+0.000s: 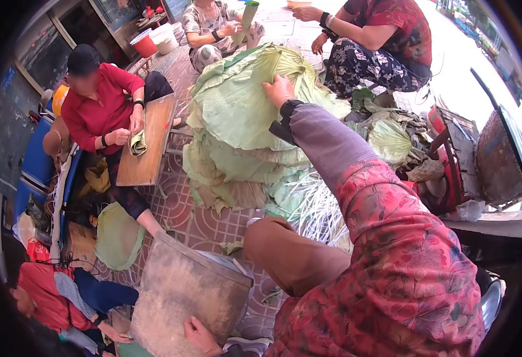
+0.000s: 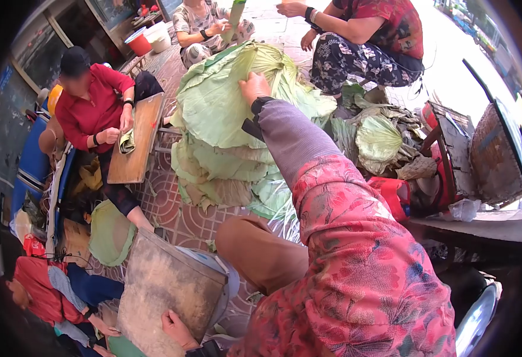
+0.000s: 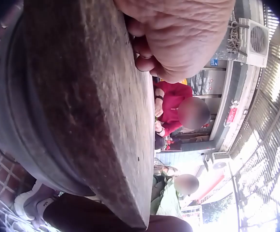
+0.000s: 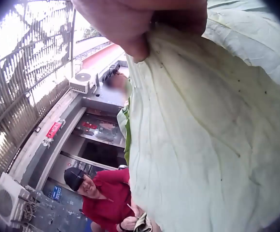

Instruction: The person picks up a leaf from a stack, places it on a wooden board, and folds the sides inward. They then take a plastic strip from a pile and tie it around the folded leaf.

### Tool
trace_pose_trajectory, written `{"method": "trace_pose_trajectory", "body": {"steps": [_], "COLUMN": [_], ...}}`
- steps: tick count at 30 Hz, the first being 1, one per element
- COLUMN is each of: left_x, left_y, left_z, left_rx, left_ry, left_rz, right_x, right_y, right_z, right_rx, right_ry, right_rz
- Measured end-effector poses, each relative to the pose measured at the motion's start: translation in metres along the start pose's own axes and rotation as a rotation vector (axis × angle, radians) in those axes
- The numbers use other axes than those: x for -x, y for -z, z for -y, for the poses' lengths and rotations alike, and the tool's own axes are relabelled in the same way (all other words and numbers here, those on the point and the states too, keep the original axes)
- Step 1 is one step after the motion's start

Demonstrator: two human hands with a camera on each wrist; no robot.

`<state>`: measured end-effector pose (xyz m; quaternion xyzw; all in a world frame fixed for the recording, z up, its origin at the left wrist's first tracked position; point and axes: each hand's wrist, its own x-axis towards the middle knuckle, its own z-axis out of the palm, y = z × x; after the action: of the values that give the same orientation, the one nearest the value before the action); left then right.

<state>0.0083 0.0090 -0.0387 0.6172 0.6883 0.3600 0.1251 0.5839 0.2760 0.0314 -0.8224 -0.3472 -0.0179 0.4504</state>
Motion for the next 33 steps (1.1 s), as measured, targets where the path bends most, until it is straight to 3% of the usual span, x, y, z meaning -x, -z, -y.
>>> {"method": "trace_pose_trajectory", "body": {"steps": [7, 11, 15, 21, 23, 27, 30, 32, 33], "left_x": [-0.001, -0.001, -0.002, 0.001, 0.0, 0.001, -0.003, -0.008, -0.007], "left_y": [0.003, 0.003, 0.005, 0.004, 0.005, 0.004, 0.008, 0.025, 0.025], "left_z": [-0.006, -0.01, -0.007, -0.007, -0.008, -0.015, -0.026, -0.069, -0.071], "left_rx": [-0.032, -0.039, -0.078, -0.021, -0.025, -0.024, -0.044, -0.373, -0.372], "left_ry": [0.04, 0.037, 0.071, 0.108, 0.091, 0.089, 0.065, 0.348, 0.351], "left_rz": [0.023, 0.0, 0.017, 0.02, 0.022, 0.017, -0.004, 0.313, 0.312], "right_x": [-0.017, 0.0, 0.003, 0.007, 0.008, -0.01, -0.025, -0.048, -0.052], "right_y": [-0.014, -0.004, -0.011, -0.013, -0.005, 0.0, 0.01, -0.006, -0.009], "right_z": [-0.007, 0.001, -0.009, -0.008, -0.01, -0.022, -0.028, -0.044, -0.044], "right_rx": [-0.274, -0.244, -0.478, -0.627, -0.451, -0.36, -0.549, -0.609, -0.694], "right_ry": [-0.368, -0.561, -0.568, -0.487, -0.499, -0.51, -0.474, -0.504, -0.452], "right_rz": [-0.172, -0.269, -0.187, -0.399, -0.299, -0.267, -0.17, -0.151, -0.263]}}
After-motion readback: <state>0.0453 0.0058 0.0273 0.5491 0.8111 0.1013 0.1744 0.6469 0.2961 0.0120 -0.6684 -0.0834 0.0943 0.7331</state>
